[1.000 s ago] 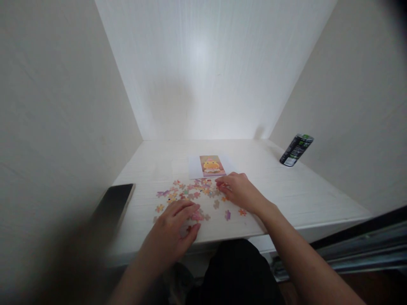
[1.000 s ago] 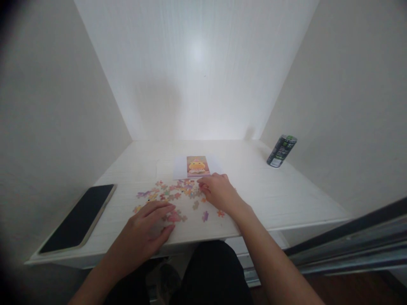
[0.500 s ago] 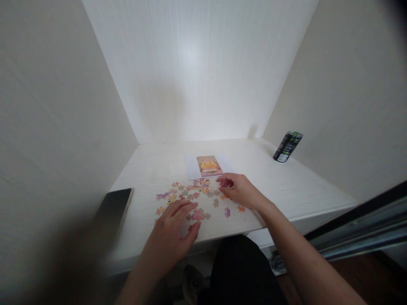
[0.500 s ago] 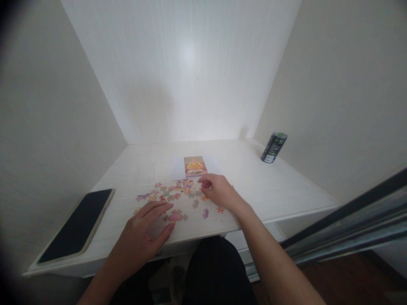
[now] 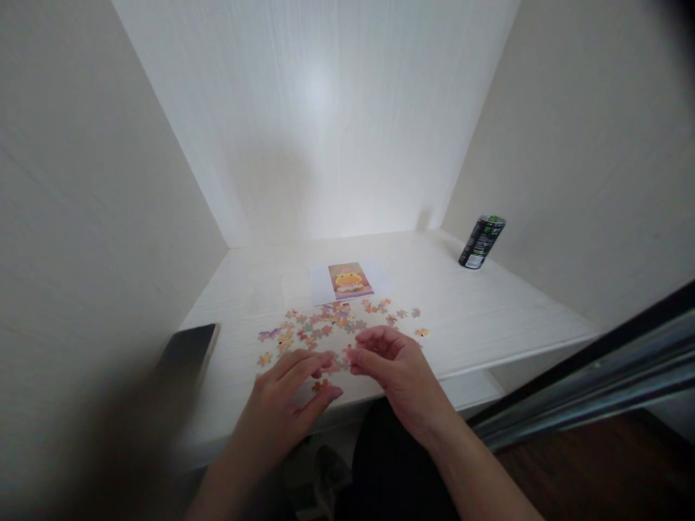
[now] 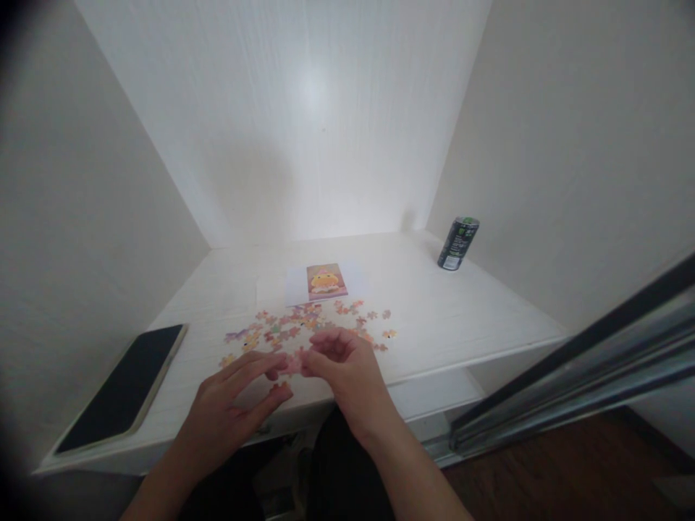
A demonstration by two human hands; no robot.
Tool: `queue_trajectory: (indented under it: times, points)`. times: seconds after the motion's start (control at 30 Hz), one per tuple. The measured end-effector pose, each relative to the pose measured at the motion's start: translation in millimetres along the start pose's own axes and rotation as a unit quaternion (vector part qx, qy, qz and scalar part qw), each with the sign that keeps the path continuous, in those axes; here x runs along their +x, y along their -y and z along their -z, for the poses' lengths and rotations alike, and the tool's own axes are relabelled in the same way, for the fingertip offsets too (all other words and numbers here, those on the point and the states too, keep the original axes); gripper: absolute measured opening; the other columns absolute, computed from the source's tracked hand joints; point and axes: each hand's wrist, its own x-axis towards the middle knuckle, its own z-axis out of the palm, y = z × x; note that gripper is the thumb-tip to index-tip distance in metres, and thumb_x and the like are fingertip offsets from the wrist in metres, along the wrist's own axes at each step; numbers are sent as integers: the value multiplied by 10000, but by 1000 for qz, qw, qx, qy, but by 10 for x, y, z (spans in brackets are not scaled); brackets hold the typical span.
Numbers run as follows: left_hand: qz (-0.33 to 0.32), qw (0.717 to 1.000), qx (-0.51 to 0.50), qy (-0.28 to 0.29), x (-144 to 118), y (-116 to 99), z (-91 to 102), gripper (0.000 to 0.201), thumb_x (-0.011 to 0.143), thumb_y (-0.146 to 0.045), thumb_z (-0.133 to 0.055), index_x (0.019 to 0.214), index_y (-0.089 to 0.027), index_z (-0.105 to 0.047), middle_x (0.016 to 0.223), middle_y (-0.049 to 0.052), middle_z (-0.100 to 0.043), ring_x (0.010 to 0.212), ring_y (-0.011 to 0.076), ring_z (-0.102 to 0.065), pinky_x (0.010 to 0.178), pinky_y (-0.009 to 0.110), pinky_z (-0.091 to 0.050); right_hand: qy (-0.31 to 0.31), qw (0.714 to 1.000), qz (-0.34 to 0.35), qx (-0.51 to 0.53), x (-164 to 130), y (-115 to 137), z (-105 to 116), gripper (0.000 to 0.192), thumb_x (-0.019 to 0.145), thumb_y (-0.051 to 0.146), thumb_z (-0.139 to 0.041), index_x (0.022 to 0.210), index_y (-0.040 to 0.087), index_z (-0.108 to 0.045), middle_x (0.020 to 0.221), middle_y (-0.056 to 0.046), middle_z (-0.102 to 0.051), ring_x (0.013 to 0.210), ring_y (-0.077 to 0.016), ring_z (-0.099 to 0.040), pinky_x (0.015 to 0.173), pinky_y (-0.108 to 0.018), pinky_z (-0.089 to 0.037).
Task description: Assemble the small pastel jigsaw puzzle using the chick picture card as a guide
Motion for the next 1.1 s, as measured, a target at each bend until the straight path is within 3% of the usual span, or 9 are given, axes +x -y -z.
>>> queue_trajectory:
  times: [0.37,0.87,1.1]
  points:
    - [2,1000,-25,-10,35,-29,52,156,891,-156,-618,1018,-216,-687,955,31,-742,881,153,-699,821,261,-570,39,999,-14,-26,-10,-86,-89,268,637,276,-831,808,174,-652,697,18,-682,631,-105,-618,652,-247,-497]
    - [45,997,-58,4,-9,53,48,181,898,-147,-625,1050,-238,-658,968,-4,-722,902,125,-669,832,222,-511,89,993,22,-75,-44,-172,-53,174,784,293,-730,917,191,-683,794,-10,-715,681,-113,-641,641,-242,-504]
    - [63,996,-65,24,25,39,68,173,903,-172,-627,1051,-253,-662,965,-22,-724,895,121,-666,822,210,-499,98,986,64,-121,-131,-179,-76,176,799,215,-700,975,212,-698,897,-25,-726,858,-162,-674,802,-306,-531]
